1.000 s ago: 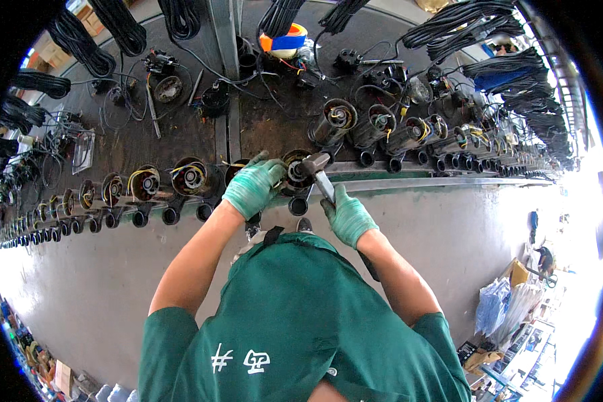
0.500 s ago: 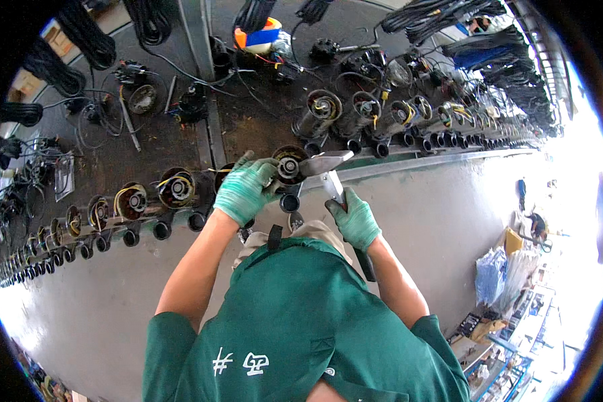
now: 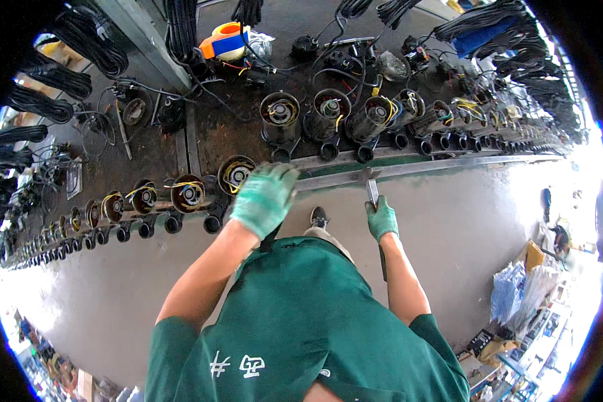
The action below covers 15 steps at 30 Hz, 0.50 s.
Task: The person uses a hammer to tap cylindrical electrical components mounted on a long metal rail. They work sequentially along the row, holding each component steady with one hand while striking it with the other. The components appear to be part of a larger assembly line in a workshop.
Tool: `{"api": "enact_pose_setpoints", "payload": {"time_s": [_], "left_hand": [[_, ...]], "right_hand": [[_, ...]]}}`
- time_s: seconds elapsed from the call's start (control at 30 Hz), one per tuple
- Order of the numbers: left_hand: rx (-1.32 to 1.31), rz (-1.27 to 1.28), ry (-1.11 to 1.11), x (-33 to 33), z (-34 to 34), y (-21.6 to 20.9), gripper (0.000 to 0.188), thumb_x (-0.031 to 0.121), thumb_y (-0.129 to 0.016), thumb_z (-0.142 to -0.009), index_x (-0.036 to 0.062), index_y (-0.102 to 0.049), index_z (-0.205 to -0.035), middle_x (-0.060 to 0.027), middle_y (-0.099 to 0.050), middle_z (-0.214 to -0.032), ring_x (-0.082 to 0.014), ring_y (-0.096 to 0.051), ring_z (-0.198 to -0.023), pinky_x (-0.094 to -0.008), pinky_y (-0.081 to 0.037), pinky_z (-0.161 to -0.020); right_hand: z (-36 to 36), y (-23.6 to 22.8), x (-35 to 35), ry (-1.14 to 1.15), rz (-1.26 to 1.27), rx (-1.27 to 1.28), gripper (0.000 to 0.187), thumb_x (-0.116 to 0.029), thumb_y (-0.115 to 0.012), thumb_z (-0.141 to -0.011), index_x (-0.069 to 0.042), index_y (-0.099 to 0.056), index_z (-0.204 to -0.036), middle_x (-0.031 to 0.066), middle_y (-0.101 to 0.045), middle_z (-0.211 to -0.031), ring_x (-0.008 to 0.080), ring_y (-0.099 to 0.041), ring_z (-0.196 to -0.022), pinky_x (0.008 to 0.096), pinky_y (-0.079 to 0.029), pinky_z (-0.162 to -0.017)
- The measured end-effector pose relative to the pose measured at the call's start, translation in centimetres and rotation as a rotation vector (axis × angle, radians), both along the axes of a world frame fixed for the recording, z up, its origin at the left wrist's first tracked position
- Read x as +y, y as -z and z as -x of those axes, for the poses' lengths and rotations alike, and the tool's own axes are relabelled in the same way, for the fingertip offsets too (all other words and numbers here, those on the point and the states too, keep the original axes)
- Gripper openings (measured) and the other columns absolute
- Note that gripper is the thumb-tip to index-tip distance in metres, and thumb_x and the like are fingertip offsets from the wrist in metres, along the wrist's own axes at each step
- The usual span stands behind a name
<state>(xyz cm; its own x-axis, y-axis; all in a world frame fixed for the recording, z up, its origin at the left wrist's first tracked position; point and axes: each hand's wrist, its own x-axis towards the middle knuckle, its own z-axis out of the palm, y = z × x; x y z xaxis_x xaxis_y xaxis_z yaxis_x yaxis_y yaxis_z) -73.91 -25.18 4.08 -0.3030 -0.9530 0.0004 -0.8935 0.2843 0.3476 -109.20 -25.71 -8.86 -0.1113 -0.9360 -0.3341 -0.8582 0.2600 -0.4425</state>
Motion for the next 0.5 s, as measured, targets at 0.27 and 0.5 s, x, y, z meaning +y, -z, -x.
{"api": "enact_pose_setpoints", "payload": {"time_s": [0.27,0.5], "left_hand": [[-0.312,-0.345,-0.417,-5.8,4.9,12.1,0.045,0.013,-0.055,-0.096,0.0041,-0.052,-0.14,-0.0222,-0.06,-0.135,-0.0408,-0.067,-0.111,-0.0507,-0.056,-0.093],[-0.159,-0.279,-0.372,-3.5,5.7,12.9,0.019,0.009,-0.057,-0.093,0.0058,-0.063,-0.111,-0.0245,-0.068,-0.108,-0.0448,-0.068,-0.099,-0.0539,-0.054,-0.082]], "right_hand": [[3.6,0.4,-1.2,-0.135,-0.133,-0.063,0.046,-0.039,-0.058,-0.102,-0.003,-0.05,-0.129,0.0334,-0.07,-0.097,0.0546,-0.066,-0.095,0.0613,-0.051,-0.077],[5.8,2.7,-1.7,-0.18,-0.153,-0.118,0.056,-0.041,-0.058,-0.101,-0.003,-0.047,-0.141,0.0339,-0.07,-0.101,0.0537,-0.066,-0.097,0.0603,-0.052,-0.08]]}}
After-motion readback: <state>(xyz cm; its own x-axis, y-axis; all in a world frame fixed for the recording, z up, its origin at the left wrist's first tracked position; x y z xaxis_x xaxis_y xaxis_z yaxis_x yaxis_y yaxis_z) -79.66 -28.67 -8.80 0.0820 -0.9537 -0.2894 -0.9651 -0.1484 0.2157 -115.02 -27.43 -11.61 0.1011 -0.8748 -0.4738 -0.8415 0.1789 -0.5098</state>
